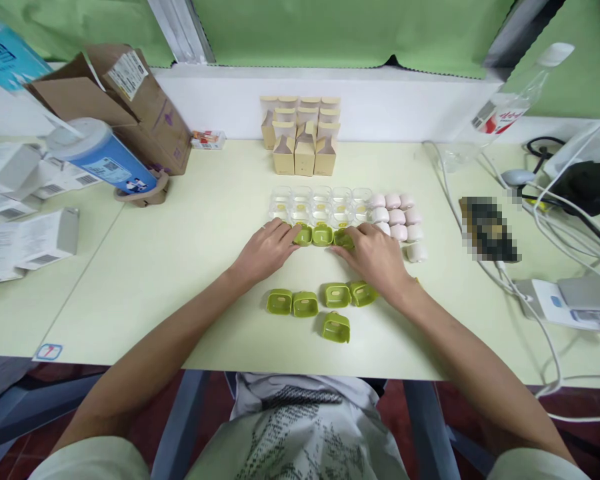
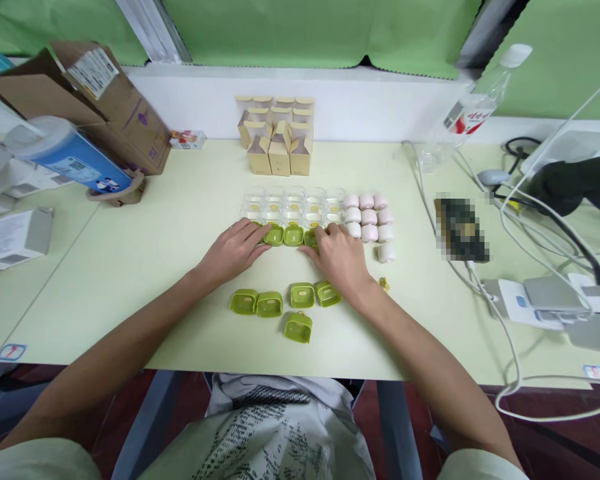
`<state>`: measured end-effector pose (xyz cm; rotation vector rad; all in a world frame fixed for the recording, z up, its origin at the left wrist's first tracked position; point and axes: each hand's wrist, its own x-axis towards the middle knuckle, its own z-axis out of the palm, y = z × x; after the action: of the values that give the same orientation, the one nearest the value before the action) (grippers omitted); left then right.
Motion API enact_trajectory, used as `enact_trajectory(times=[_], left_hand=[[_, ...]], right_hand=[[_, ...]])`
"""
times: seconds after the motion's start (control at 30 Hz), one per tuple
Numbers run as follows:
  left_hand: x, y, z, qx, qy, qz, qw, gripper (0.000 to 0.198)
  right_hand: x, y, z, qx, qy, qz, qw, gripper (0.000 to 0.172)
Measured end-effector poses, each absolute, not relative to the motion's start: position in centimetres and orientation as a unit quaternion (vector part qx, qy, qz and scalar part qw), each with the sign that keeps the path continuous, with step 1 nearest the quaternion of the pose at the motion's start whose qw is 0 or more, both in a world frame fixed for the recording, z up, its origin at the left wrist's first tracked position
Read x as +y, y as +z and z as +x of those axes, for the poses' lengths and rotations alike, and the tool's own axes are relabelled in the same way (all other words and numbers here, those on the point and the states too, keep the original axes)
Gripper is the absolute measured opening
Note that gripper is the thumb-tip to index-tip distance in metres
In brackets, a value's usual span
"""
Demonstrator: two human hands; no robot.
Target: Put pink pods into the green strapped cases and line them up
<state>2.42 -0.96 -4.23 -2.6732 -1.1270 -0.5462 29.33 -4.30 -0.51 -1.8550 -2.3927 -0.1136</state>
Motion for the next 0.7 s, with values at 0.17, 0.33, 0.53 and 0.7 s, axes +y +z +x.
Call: enact_trajectory(times=[0.17, 0.33, 0.53, 0.7], left_hand=[[-1.9, -3.9, 0.7, -0.474, -0.270, -0.834, 0.080, 0.046], [-1.9, -4.6, -0.2, -0.507, -0.291, -0.811, -0.038, 0.058], [-1.6, -5.6, 1.1, -0.510, -0.278, -0.814, 0.006, 0.043], [-1.2, -6.2, 1.2, -0.497, -0.293, -0.817, 0.024, 0.036]], right_hand=[[-4.7, -0.8, 32.1, -0.799, -0.067, -0.586, 0.120, 0.037], [-3.8, -2.2, 33.3, -0.835, -0.047, -0.529, 0.142, 0.024], [-3.1, -3.0, 32.9, -0.838, -0.028, -0.523, 0.154, 0.027], [-3.3, -2.9, 32.8, -0.832, -0.043, -0.535, 0.138, 0.030]])
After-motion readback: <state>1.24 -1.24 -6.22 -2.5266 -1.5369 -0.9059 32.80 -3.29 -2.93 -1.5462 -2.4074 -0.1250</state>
